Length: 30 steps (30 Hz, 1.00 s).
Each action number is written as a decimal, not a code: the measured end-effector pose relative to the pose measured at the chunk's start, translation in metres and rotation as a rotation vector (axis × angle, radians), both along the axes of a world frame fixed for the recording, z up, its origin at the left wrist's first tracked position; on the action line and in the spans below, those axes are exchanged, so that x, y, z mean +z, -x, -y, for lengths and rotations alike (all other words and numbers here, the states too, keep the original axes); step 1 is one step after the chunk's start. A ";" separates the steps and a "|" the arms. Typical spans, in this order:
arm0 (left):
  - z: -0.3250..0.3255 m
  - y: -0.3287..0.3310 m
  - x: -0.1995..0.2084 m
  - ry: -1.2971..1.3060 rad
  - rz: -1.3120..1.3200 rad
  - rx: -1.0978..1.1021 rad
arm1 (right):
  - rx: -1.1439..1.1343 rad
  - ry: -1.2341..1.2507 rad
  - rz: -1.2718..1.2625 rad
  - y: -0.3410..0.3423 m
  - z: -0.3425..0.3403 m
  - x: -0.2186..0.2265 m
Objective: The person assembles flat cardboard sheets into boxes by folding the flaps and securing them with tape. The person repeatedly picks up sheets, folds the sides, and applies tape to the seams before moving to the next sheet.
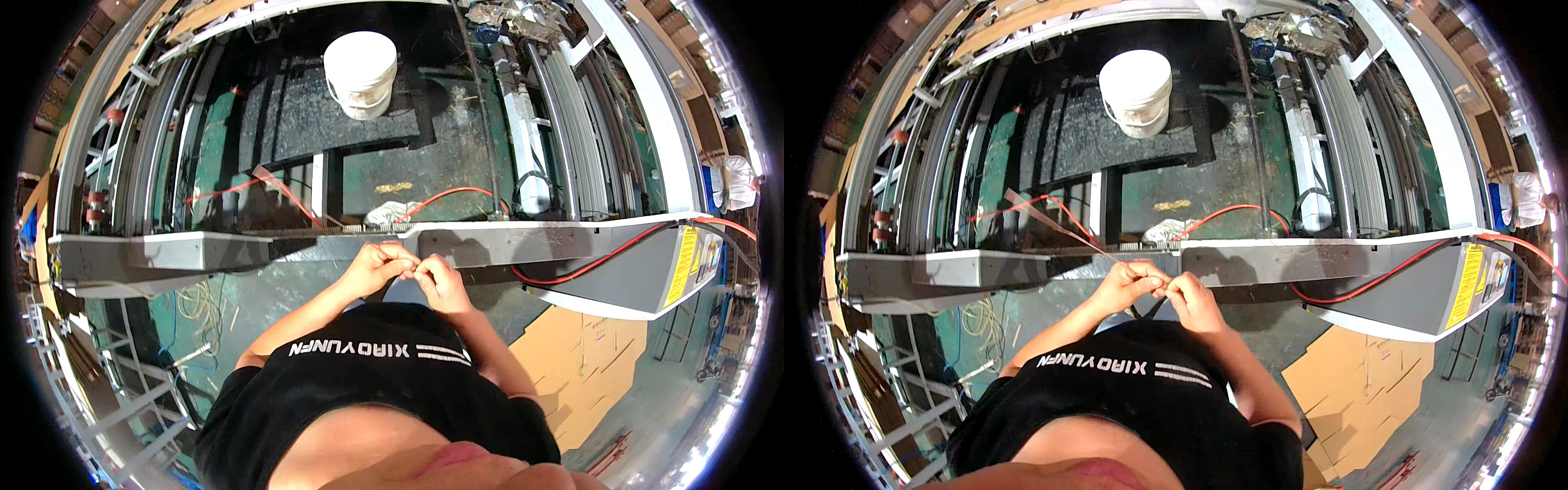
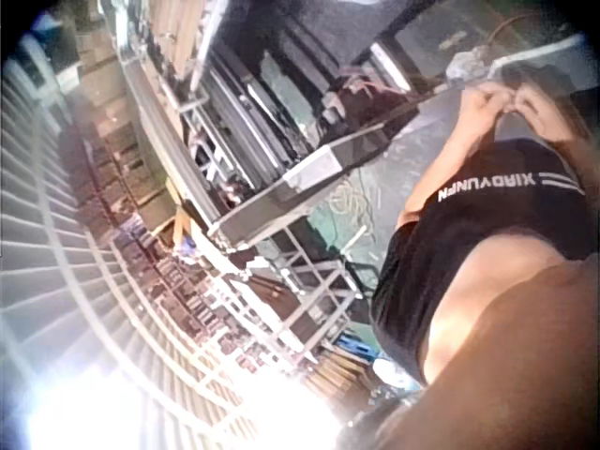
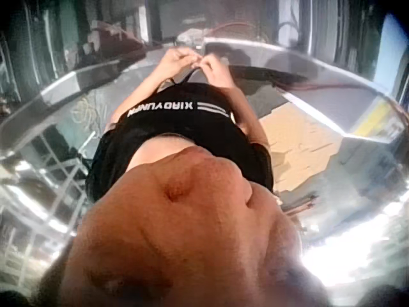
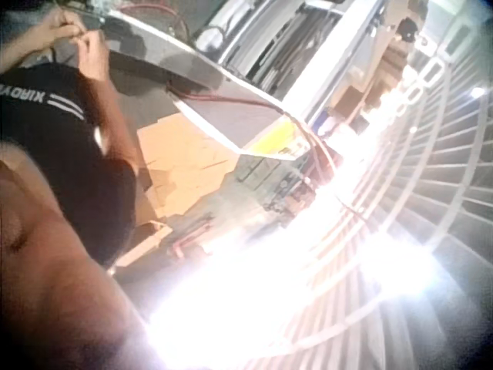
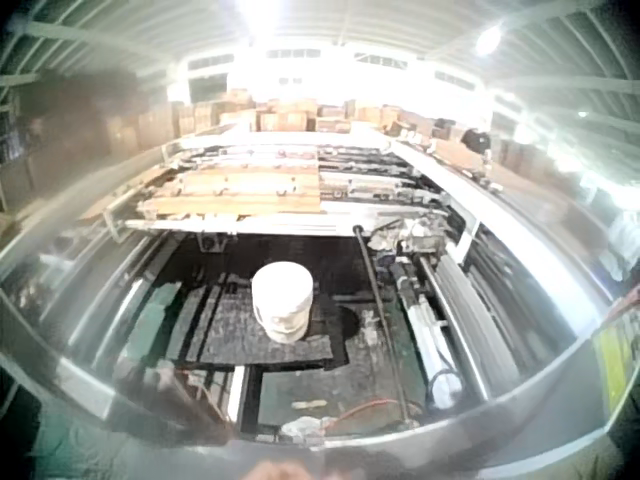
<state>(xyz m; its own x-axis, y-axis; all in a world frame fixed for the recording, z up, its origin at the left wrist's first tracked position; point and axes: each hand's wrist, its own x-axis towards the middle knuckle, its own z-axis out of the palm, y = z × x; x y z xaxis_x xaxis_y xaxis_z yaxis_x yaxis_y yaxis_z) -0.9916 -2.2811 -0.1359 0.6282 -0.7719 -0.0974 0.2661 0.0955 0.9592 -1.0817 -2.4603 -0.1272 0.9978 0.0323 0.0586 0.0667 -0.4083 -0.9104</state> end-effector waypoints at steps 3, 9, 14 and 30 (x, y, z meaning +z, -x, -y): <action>-0.027 -0.029 0.010 -0.017 -0.132 0.005 | -0.114 -0.027 -0.143 0.000 -0.021 -0.003; -0.020 -0.085 0.012 -0.004 -0.106 -0.086 | -0.152 -0.016 -0.042 -0.025 -0.020 0.003; 0.011 -0.106 0.024 -0.013 0.233 -0.356 | -0.199 0.102 0.114 -0.047 -0.014 0.010; 0.090 -0.269 -0.027 -0.214 -0.105 -0.416 | -0.484 -0.290 -0.424 -0.189 0.028 -0.007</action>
<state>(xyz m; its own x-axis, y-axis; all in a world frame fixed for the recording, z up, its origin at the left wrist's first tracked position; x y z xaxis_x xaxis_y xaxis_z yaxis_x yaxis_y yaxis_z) -0.7223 -2.3714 -0.1624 0.2485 -0.9113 -0.3283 0.3366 -0.2365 0.9115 -0.8923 -2.4885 -0.1342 0.8348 -0.3787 -0.3996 -0.4458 -0.0392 -0.8943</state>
